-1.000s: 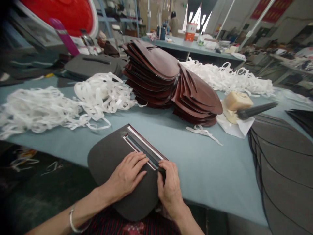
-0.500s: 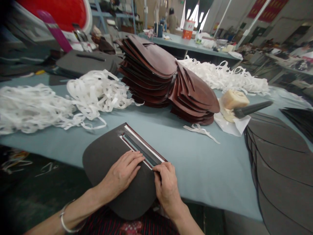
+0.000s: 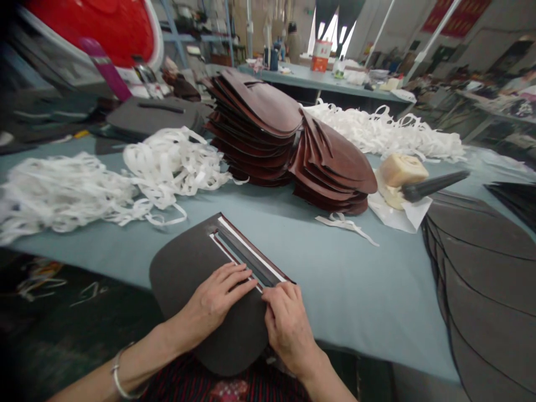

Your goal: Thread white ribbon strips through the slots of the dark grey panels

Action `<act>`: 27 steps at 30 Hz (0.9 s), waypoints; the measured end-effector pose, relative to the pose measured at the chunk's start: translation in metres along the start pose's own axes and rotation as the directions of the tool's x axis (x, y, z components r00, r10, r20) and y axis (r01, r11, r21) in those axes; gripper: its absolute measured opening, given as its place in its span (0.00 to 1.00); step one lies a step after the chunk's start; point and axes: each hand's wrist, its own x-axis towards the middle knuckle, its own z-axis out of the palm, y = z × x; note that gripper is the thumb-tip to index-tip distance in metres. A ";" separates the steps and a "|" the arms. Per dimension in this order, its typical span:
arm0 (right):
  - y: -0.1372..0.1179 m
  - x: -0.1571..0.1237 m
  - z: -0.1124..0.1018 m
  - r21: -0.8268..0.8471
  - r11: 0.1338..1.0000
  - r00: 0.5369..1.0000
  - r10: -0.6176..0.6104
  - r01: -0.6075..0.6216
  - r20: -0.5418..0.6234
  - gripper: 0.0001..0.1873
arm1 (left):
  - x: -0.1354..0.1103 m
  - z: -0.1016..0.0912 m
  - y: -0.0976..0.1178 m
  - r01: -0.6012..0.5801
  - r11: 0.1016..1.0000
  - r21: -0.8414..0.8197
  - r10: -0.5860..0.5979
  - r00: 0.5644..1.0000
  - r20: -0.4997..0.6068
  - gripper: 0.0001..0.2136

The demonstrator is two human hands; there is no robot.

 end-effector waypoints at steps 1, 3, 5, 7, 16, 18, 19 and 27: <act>0.000 0.000 0.001 -0.018 1.000 1.000 -0.008 0.008 -0.003 0.13 | 0.000 -0.001 -0.002 -0.013 1.000 0.014 0.013 1.000 0.005 0.18; 0.000 0.000 0.002 -0.036 0.999 1.000 -0.027 0.026 -0.011 0.13 | -0.001 -0.005 -0.011 0.011 0.998 0.058 -0.011 1.000 -0.003 0.18; 0.001 0.000 0.002 -0.044 0.998 0.999 -0.044 0.043 -0.021 0.13 | -0.002 -0.011 -0.028 0.096 0.987 0.127 -0.093 0.995 -0.029 0.17; 0.001 0.001 0.002 -0.053 0.997 0.998 -0.053 0.051 -0.033 0.13 | -0.004 -0.019 -0.048 0.192 0.961 0.197 -0.184 0.981 -0.058 0.17; -0.001 0.000 0.002 -0.060 0.997 0.998 -0.052 0.050 -0.028 0.14 | -0.005 -0.040 -0.073 0.237 0.954 0.183 -0.241 0.971 -0.004 0.17; -0.001 0.000 0.002 -0.058 0.997 0.999 -0.043 0.042 -0.022 0.14 | -0.003 -0.041 -0.071 0.225 0.958 0.176 -0.228 0.974 -0.006 0.16; -0.001 0.000 0.002 -0.059 0.997 0.999 -0.044 0.042 -0.021 0.14 | -0.002 -0.042 -0.071 0.219 0.959 0.179 -0.221 0.975 -0.009 0.15; -0.001 0.000 0.000 -0.097 0.995 0.989 -0.014 -0.001 -0.150 0.11 | -0.002 -0.030 -0.038 0.267 0.958 0.100 -0.260 0.962 -0.082 0.14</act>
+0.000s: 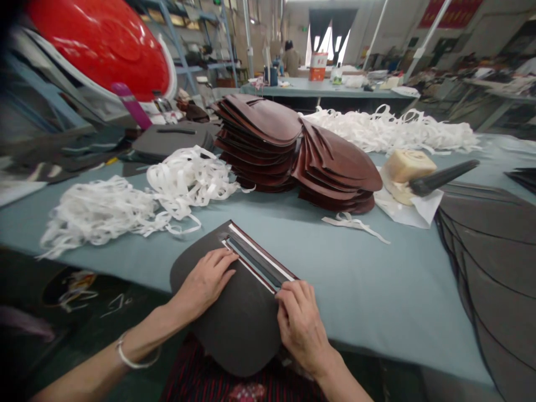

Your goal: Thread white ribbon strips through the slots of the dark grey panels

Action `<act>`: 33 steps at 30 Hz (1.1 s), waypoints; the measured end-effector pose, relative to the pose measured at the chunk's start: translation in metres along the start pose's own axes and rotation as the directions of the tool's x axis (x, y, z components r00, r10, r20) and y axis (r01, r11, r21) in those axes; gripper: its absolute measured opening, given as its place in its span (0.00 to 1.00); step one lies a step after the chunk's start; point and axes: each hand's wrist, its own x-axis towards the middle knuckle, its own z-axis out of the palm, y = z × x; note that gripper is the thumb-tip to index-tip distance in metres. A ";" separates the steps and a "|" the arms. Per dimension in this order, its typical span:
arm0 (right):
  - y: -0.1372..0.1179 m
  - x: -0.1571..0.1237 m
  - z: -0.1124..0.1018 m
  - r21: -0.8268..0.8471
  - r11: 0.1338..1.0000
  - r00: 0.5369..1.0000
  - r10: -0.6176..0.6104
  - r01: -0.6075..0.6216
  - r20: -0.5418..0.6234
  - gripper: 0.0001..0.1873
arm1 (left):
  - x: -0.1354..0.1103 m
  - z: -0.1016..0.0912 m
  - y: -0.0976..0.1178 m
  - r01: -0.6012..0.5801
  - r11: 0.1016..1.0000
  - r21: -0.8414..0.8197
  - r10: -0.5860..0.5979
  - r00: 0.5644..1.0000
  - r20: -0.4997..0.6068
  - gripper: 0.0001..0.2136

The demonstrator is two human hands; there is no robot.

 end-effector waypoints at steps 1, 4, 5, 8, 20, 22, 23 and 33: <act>0.000 0.000 0.000 -0.020 0.999 0.999 0.024 -0.025 -0.044 0.12 | -0.003 0.001 0.005 0.010 1.000 -0.020 -0.010 1.000 -0.005 0.18; -0.002 0.002 -0.001 -0.064 0.994 0.994 0.082 -0.086 -0.067 0.18 | -0.010 0.002 0.014 0.025 0.999 -0.035 -0.025 1.000 0.016 0.28; -0.004 0.002 -0.002 -0.068 0.993 0.994 0.093 -0.097 -0.048 0.19 | -0.009 0.001 0.013 0.027 0.999 -0.024 -0.026 0.999 0.024 0.28; -0.019 0.001 -0.005 -0.057 0.991 0.992 0.126 -0.125 0.012 0.17 | 0.000 0.000 0.005 0.046 0.999 0.023 -0.046 0.999 0.018 0.25; -0.021 0.014 0.017 -0.157 0.987 0.991 -0.020 0.041 0.131 0.18 | 0.045 0.029 -0.023 -0.092 0.951 -0.294 0.095 0.996 -0.004 0.12; -0.014 0.017 0.025 -0.273 0.958 0.988 -0.055 0.093 0.142 0.17 | 0.041 0.028 -0.031 -0.092 0.932 -0.350 0.092 0.996 -0.015 0.14; -0.012 0.017 0.028 -0.307 0.946 0.988 -0.066 0.106 0.137 0.16 | 0.037 0.025 -0.036 -0.070 0.927 -0.369 0.064 0.998 -0.026 0.16; -0.012 0.018 0.032 -0.376 0.913 0.985 -0.122 0.161 0.125 0.15 | -0.026 -0.017 -0.056 0.266 0.824 -0.500 -0.269 0.961 0.067 0.10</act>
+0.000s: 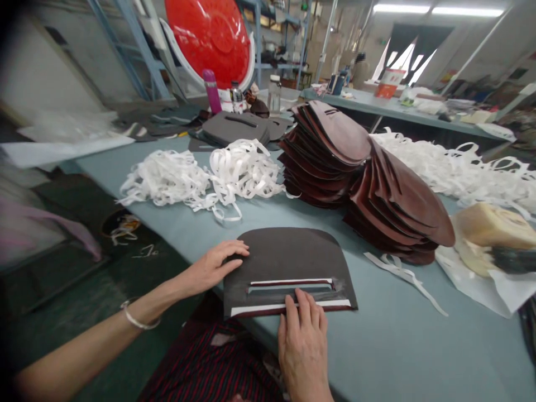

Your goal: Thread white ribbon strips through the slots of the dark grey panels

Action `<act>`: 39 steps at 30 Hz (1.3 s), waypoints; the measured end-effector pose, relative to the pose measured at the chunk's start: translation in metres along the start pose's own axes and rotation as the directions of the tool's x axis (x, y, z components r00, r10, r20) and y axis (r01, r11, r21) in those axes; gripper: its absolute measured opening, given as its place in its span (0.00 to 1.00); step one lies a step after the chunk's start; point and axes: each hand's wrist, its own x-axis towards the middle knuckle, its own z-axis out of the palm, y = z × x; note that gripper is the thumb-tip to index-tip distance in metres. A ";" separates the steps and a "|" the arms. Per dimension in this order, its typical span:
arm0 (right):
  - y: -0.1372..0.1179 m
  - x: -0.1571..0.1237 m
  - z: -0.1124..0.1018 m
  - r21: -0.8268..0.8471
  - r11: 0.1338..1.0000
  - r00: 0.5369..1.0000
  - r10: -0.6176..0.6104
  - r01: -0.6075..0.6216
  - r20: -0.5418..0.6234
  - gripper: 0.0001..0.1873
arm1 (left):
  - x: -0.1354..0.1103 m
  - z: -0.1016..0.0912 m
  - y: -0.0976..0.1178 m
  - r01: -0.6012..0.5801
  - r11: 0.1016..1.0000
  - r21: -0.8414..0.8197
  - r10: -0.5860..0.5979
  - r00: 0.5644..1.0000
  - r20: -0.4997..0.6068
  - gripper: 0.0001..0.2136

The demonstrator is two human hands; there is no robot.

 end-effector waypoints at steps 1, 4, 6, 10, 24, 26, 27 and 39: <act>0.000 0.001 0.000 0.002 1.000 1.000 0.000 0.000 0.001 0.15 | -0.003 0.000 0.001 -0.004 1.000 0.004 0.004 1.000 0.021 0.11; -0.001 0.003 0.002 -0.002 1.000 1.000 0.008 -0.008 0.005 0.15 | -0.008 0.004 0.006 -0.008 0.999 0.048 0.005 0.999 0.051 0.19; -0.003 0.003 0.003 -0.013 1.000 1.000 0.008 -0.007 0.006 0.15 | -0.007 0.008 0.011 -0.002 0.996 0.089 -0.002 0.999 0.048 0.25; -0.004 0.001 0.007 -0.055 0.998 0.999 -0.031 0.029 -0.033 0.16 | 0.001 0.015 0.017 0.011 0.989 0.146 -0.011 1.000 0.003 0.26; -0.016 0.118 0.034 0.242 0.967 0.996 -0.091 0.083 0.024 0.10 | 0.027 0.004 -0.006 -0.056 0.990 0.130 0.108 0.893 -0.438 0.15; -0.037 0.157 0.046 0.261 0.962 0.993 -0.102 0.083 0.062 0.14 | 0.032 -0.009 -0.017 0.006 0.980 0.198 0.098 0.856 -0.508 0.21; -0.048 0.175 0.053 0.259 0.962 0.989 -0.117 0.090 0.093 0.17 | 0.036 -0.016 -0.024 0.024 0.970 0.244 0.104 0.861 -0.498 0.23; -0.011 0.156 0.019 0.550 0.830 0.989 0.018 -0.096 0.145 0.07 | 0.072 -0.036 -0.089 0.155 0.836 0.526 0.037 0.941 -0.335 0.14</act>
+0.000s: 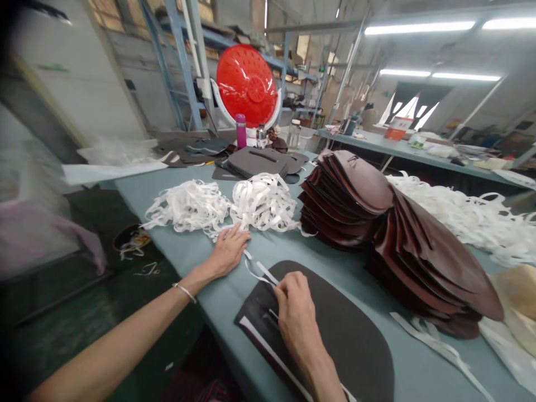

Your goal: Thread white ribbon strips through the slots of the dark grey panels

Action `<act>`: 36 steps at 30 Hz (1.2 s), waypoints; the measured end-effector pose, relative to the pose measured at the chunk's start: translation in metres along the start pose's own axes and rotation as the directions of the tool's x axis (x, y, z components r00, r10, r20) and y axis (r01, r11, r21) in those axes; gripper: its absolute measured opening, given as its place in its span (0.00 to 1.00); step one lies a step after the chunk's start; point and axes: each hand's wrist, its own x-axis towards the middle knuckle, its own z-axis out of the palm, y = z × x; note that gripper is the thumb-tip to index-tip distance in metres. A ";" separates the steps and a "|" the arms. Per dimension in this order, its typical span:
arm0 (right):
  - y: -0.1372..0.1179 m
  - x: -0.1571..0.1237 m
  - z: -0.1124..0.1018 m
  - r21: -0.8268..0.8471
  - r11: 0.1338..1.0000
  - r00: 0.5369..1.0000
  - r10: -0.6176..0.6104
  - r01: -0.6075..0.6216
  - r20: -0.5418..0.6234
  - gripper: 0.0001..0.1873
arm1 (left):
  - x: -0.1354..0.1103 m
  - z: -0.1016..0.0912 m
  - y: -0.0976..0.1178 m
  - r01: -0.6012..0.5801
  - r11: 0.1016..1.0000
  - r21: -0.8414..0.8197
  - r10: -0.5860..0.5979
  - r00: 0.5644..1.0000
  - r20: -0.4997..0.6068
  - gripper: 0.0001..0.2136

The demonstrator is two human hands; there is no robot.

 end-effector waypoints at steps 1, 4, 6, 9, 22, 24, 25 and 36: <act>0.003 -0.012 -0.013 0.015 1.000 1.000 0.015 -0.014 -0.022 0.07 | -0.001 -0.002 0.003 0.003 1.000 -0.007 -0.004 1.000 -0.019 0.14; 0.006 -0.038 -0.037 -0.012 0.995 0.993 0.100 -0.101 -0.058 0.07 | -0.003 -0.017 0.028 0.045 0.996 -0.073 -0.056 0.987 -0.154 0.13; 0.003 -0.045 -0.041 -0.034 0.985 0.984 0.167 -0.169 -0.063 0.09 | -0.007 -0.033 0.058 0.011 0.986 -0.164 -0.045 0.977 -0.208 0.11; -0.008 -0.047 -0.037 -0.013 0.982 0.980 0.190 -0.191 -0.061 0.10 | -0.017 -0.055 0.109 -0.233 0.917 -0.325 0.230 0.972 -0.048 0.15; 0.005 -0.144 -0.076 0.063 0.952 0.954 0.296 -0.299 0.055 0.14 | -0.056 -0.075 0.126 0.072 0.761 -0.645 0.284 0.857 0.430 0.10; 0.004 -0.156 -0.071 0.043 0.941 0.941 0.333 -0.336 0.059 0.13 | -0.062 -0.076 0.125 0.126 0.786 -0.605 0.207 0.868 0.450 0.08; 0.002 -0.159 -0.067 0.037 0.936 0.935 0.348 -0.350 0.067 0.13 | -0.065 -0.077 0.127 0.135 0.806 -0.577 0.156 0.892 0.425 0.07; -0.019 -0.150 -0.058 0.024 0.927 0.924 0.376 -0.375 -0.069 0.14 | -0.086 -0.079 0.165 -0.131 0.797 -0.590 0.442 0.792 0.421 0.13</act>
